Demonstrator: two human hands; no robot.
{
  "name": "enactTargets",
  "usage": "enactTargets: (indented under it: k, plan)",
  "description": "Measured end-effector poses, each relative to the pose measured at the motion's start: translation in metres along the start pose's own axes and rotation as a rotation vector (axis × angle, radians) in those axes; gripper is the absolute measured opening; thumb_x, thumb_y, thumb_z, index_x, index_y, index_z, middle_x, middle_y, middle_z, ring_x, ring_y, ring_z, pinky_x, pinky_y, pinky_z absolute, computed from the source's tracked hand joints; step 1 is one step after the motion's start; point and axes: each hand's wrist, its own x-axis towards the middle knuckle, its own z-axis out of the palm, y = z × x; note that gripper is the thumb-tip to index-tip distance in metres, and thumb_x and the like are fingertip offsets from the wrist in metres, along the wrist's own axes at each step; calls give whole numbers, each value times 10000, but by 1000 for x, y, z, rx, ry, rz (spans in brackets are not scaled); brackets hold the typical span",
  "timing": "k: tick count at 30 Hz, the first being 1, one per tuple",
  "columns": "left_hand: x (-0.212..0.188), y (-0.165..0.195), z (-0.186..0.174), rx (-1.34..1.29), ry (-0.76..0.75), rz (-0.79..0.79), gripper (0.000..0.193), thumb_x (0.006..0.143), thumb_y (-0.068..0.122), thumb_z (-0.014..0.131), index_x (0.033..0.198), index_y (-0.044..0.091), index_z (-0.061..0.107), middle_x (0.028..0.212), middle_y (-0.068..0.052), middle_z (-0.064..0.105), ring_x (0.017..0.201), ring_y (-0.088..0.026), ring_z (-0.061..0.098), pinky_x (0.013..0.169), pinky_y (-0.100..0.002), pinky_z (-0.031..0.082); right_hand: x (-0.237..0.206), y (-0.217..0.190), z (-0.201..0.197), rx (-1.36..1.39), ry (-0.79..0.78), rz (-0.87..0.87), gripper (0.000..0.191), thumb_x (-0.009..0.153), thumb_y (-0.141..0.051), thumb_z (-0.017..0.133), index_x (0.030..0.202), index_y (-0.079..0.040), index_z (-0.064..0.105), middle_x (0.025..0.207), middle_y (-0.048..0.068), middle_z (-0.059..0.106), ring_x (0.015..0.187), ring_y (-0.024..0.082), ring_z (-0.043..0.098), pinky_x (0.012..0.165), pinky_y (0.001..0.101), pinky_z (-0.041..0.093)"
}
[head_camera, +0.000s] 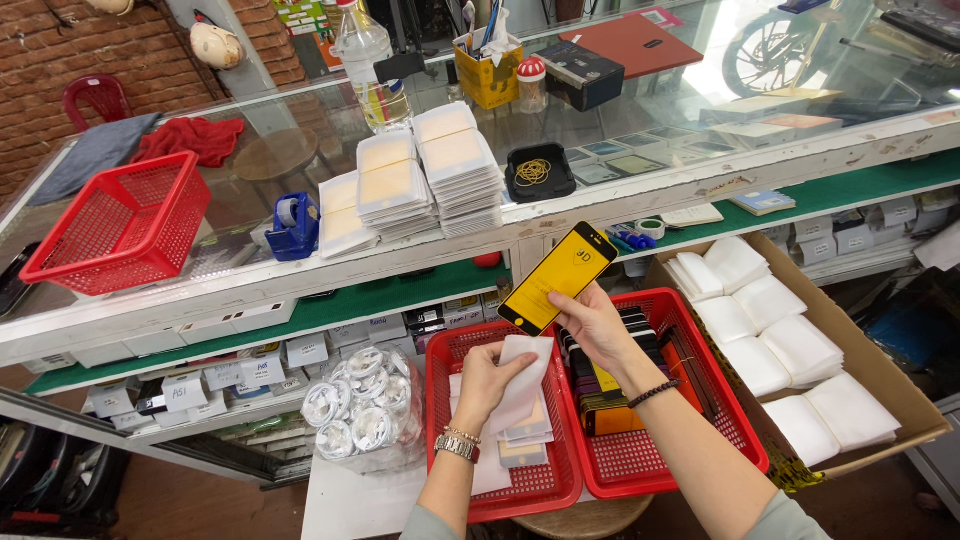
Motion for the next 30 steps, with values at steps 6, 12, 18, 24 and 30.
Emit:
enactTargets:
  k: [6, 12, 18, 24, 30]
  plan:
    - [-1, -3, 2, -117, -12, -3, 222, 867, 169, 809, 984, -20, 796, 856, -60, 797, 701, -71, 705, 605, -233, 558, -8, 11, -1, 12, 16, 5, 351, 958, -41, 641, 1290, -20, 532, 1268, 121, 681, 1169, 222, 668, 1003, 372, 547]
    - [-1, -11, -5, -241, -5, -81, 236, 903, 210, 770, 970, -15, 797, 824, -63, 790, 662, -82, 708, 577, -235, 549, -13, 3, -1, -174, 27, 83, 381, 927, -62, 658, 1287, -35, 535, 1256, 112, 700, 1142, 212, 685, 969, 382, 557]
    - [1, -12, -12, -234, -97, -148, 263, 903, 228, 779, 999, -16, 801, 832, -67, 782, 655, -84, 700, 566, -236, 542, -9, -25, 18, -641, -183, 169, 527, 888, -60, 716, 1374, -38, 514, 1293, 83, 691, 1161, 149, 667, 991, 302, 533]
    - [1, -15, -9, -269, -67, -187, 260, 904, 227, 775, 1002, -14, 795, 855, -72, 790, 670, -91, 711, 579, -239, 559, 5, -46, 32, -695, 26, -72, 380, 1005, -216, 544, 1365, -100, 578, 1159, 83, 721, 1041, 139, 687, 901, 316, 572]
    - [27, -34, -3, -375, 42, -283, 259, 874, 226, 784, 999, 0, 773, 895, -115, 801, 698, -135, 756, 611, -272, 606, -23, 5, 5, -1195, -172, 39, 342, 1013, -267, 578, 1303, -125, 690, 1101, 92, 763, 975, 214, 694, 860, 355, 551]
